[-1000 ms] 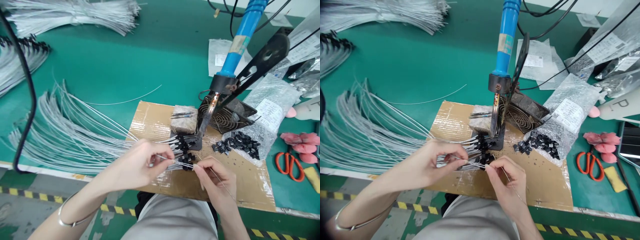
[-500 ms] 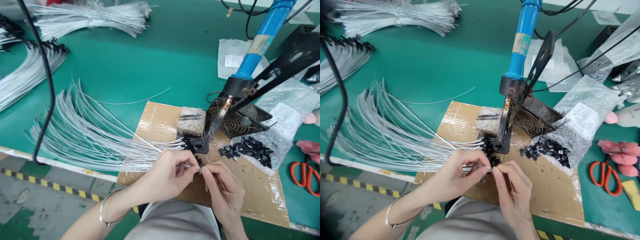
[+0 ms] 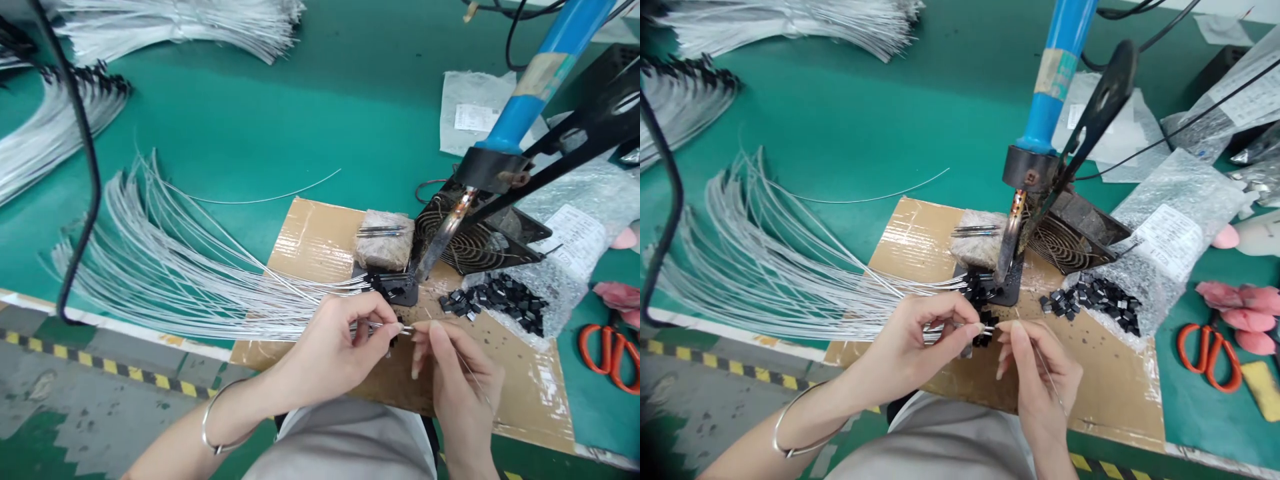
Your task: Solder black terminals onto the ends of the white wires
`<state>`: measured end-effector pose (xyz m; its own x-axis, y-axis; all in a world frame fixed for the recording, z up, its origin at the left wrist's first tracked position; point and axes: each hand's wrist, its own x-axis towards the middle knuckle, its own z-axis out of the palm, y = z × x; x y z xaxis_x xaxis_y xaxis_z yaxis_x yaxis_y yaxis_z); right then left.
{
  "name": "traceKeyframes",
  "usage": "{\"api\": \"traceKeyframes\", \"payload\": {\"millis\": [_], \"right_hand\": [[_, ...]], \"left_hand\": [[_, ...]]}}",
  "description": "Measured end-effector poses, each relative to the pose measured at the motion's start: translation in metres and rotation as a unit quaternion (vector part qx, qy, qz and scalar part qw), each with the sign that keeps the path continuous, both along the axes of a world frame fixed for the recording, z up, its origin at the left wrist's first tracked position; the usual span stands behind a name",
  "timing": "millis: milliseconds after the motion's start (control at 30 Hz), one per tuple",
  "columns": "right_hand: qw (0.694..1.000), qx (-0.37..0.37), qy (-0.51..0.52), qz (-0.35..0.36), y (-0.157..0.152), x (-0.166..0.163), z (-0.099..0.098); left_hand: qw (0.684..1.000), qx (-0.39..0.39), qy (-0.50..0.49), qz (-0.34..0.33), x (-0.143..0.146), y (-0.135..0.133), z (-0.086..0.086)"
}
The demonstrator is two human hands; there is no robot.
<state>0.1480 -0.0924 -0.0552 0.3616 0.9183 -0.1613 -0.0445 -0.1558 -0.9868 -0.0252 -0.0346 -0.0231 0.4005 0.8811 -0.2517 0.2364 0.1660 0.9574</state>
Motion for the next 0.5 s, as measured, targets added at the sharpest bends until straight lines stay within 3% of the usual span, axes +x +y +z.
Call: {"api": "traceKeyframes", "payload": {"millis": [167, 367, 500], "right_hand": [[0.993, -0.017, 0.107, 0.047, -0.001, -0.004, 0.003], [0.986, -0.038, 0.155, 0.045, 0.001, 0.001, -0.001], [0.988, -0.034, 0.149, 0.038, 0.002, 0.001, 0.001]], "left_hand": [[0.996, 0.067, 0.059, -0.006, 0.003, -0.005, 0.001], [0.970, 0.214, 0.118, -0.010, 0.009, -0.012, 0.003], [0.968, 0.221, 0.116, -0.011, 0.009, -0.016, 0.001]]}}
